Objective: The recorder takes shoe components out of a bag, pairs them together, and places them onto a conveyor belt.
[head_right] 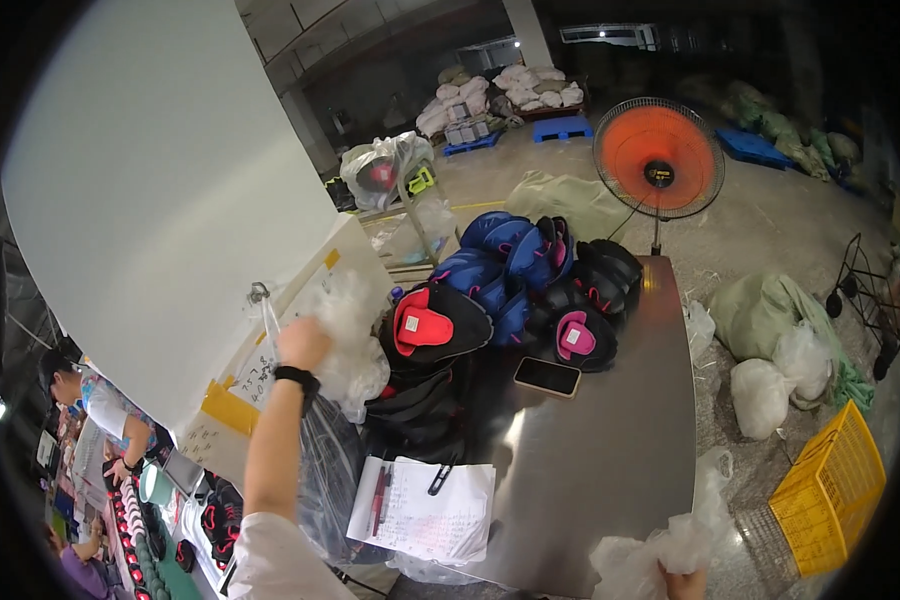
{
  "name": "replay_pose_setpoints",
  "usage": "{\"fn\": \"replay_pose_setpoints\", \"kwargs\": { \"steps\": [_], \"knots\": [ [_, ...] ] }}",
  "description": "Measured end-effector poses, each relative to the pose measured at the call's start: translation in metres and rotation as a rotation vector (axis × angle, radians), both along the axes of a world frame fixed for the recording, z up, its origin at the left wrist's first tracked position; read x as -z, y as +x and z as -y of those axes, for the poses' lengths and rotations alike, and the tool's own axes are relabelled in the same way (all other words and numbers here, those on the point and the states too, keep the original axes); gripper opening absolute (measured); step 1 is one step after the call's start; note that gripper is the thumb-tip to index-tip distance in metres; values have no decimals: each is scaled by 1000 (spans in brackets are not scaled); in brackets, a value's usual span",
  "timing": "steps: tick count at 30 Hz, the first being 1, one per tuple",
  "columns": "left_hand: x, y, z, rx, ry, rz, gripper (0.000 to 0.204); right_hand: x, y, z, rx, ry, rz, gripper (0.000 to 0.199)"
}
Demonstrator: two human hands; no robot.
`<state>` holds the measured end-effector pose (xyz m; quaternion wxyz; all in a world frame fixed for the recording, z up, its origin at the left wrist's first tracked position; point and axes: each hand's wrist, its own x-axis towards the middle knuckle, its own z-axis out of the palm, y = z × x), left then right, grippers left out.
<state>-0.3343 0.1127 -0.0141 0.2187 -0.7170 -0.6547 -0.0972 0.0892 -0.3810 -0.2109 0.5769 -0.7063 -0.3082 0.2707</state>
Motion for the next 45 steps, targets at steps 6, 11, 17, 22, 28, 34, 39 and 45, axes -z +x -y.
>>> {"fn": "replay_pose_setpoints", "kwargs": {
  "steps": [6,11,17,22,28,34,39,45],
  "knots": [
    [-95,-40,61,216,62,534,21,12,5,-42,-167,17,195,32],
    [-14,3,36,240,221,-122,43,-40,-39,-99,-413,93,210,27],
    [83,21,-6,152,-37,-971,65,-50,-47,-115,-620,91,250,31],
    [84,38,-7,244,-704,-802,52,-41,-43,-89,-501,5,249,32],
    [86,37,-20,102,-601,-624,50,-33,-38,-81,-340,19,348,25],
    [113,21,-20,122,-554,-1000,50,-31,-40,-84,-442,33,196,32],
    [55,7,-20,290,-141,-544,17,-27,-41,-70,-490,15,291,33],
    [-108,-2,68,414,391,-74,28,11,-13,-73,-270,136,378,38]
  ]
}}
